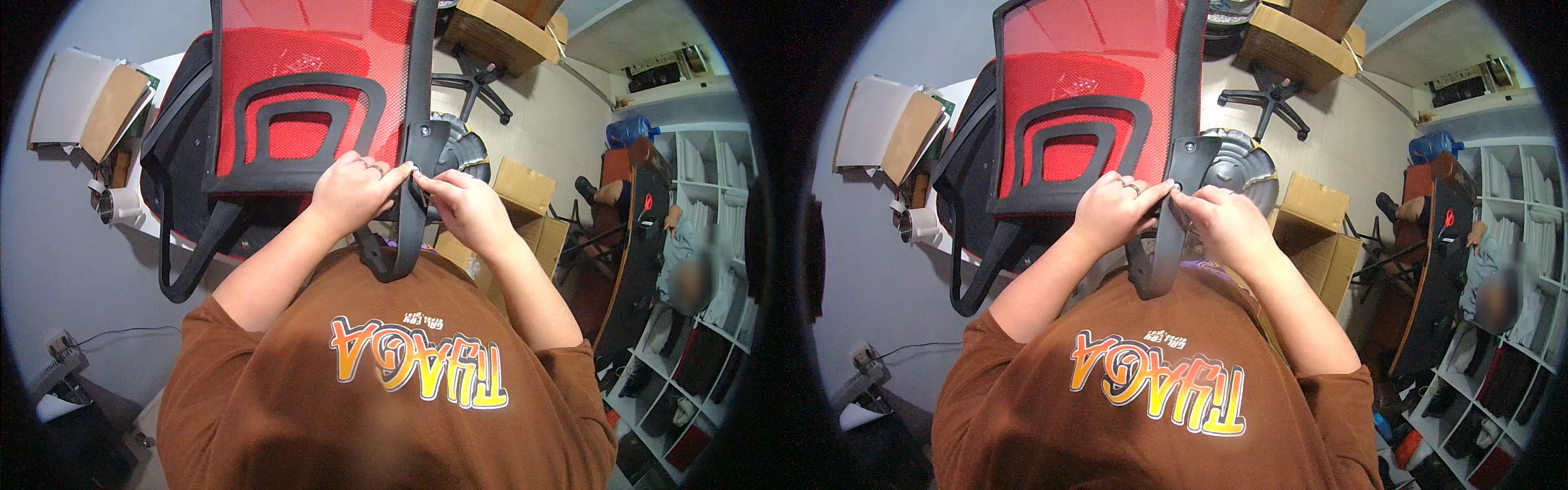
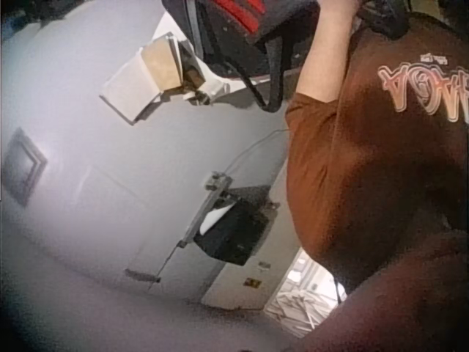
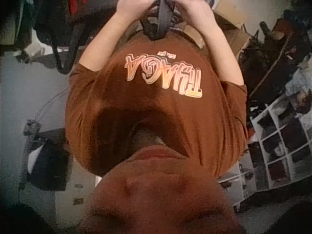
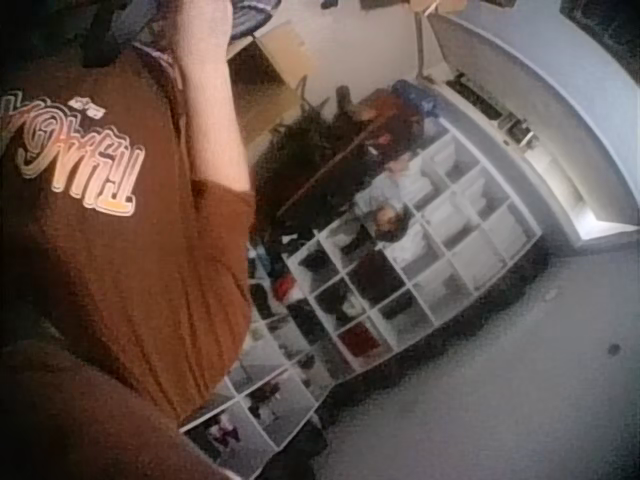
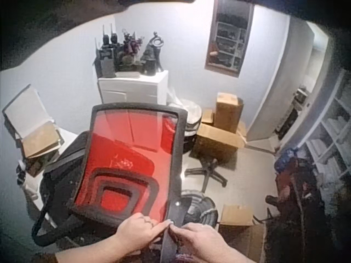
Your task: The person assembles a red mesh office chair by attaching the backrest to the seat using a screwdriver. They insert and tighten multiple screws on both sides of the chair back while holding the components together.
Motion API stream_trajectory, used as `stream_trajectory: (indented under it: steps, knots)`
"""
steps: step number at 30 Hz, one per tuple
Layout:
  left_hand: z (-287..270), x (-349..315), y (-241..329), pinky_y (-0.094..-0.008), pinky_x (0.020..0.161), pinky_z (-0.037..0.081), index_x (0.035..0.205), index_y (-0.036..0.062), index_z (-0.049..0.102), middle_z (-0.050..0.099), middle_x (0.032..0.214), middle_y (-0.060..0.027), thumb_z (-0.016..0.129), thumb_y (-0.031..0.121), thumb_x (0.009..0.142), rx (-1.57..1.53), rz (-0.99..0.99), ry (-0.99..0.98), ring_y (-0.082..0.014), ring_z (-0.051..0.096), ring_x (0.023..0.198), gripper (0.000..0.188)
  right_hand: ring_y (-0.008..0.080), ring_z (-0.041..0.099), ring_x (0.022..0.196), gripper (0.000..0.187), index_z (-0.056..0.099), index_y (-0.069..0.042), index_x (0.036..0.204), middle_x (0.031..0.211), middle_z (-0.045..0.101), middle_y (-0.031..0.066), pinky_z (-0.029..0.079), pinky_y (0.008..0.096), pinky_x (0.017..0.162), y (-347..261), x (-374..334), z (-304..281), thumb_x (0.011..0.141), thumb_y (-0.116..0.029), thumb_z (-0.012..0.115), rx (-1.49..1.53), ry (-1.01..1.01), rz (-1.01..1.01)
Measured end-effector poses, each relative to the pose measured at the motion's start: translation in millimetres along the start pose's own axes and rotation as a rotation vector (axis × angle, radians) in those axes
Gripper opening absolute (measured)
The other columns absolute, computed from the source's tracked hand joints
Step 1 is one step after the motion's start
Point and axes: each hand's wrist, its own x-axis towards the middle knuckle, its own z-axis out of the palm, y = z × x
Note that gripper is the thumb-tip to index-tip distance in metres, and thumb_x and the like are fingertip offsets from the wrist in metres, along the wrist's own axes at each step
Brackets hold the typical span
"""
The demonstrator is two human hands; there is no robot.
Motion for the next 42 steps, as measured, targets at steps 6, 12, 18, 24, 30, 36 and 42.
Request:
stream_trajectory:
  steps: [6,12,18,24,30,36,42]
  knots:
    - [-3,2,0,-0.0333,0.075,0.046,0.125,0.0133,0.056,0.065,0.085,-0.0056,0.076,0.028,0.066,0.034,-0.006,-0.052,-0.0204,0.063,0.080,0.064,0.0253,0.062,0.077,0.018,0.065,-0.014,0.088,0.081,0.060,0.0036,0.049,0.0365,0.063,3,21,-12,0.073,-0.024,0.070,-0.297,0.065,-0.254]
    - [-8,5,1,-0.0360,0.077,0.046,0.135,0.0079,0.046,0.065,0.086,-0.0088,0.077,0.029,0.066,0.042,-0.066,-0.108,-0.0242,0.063,0.080,0.078,0.0318,0.063,0.074,0.017,0.064,-0.007,0.082,0.078,0.060,0.0098,0.050,0.0417,0.066,11,36,3,0.075,-0.021,0.070,-0.068,-0.034,-0.090]
    - [-16,10,-2,-0.0394,0.084,0.045,0.146,0.0033,0.027,0.063,0.096,-0.0171,0.079,0.029,0.063,-0.162,-0.239,-0.066,-0.0321,0.060,0.095,0.101,0.0302,0.065,0.071,0.013,0.064,-0.005,0.086,0.075,0.065,0.0137,0.052,0.0367,0.064,14,49,1,0.078,-0.013,0.070,0.080,-0.046,0.095]
    - [-12,4,-1,-0.0404,0.085,0.044,0.148,0.0113,0.025,0.063,0.100,-0.0148,0.079,0.028,0.065,-0.152,-0.218,-0.056,-0.0309,0.059,0.100,0.100,0.0349,0.066,0.075,0.022,0.064,-0.007,0.098,0.078,0.066,0.0192,0.052,0.0422,0.066,1,54,4,0.079,-0.016,0.069,0.170,0.026,0.196]
    - [-8,-4,4,-0.0360,0.079,0.043,0.124,0.0136,0.052,0.064,0.096,-0.0053,0.073,0.027,0.070,-0.114,-0.089,0.107,-0.0237,0.061,0.091,0.059,0.0298,0.068,0.072,0.017,0.069,-0.005,0.094,0.078,0.066,0.0192,0.053,0.0360,0.066,5,43,10,0.079,-0.014,0.070,0.286,0.044,0.312]
    - [-16,-6,8,-0.0384,0.084,0.043,0.104,0.0110,0.060,0.064,0.097,-0.0085,0.066,0.018,0.073,-0.171,-0.121,0.013,-0.0248,0.060,0.092,0.032,0.0272,0.066,0.072,0.019,0.071,-0.007,0.096,0.079,0.067,0.0135,0.053,0.0339,0.068,26,27,12,0.078,-0.014,0.071,0.382,0.058,0.227]
    - [-15,-9,9,-0.0422,0.092,0.041,0.108,0.0067,0.059,0.063,0.102,-0.0132,0.063,0.020,0.071,-0.265,-0.203,-0.031,-0.0290,0.059,0.098,0.040,0.0296,0.061,0.072,0.014,0.068,-0.007,0.080,0.075,0.057,0.0109,0.050,0.0407,0.066,14,28,5,0.073,-0.017,0.074,-0.037,0.175,0.003]
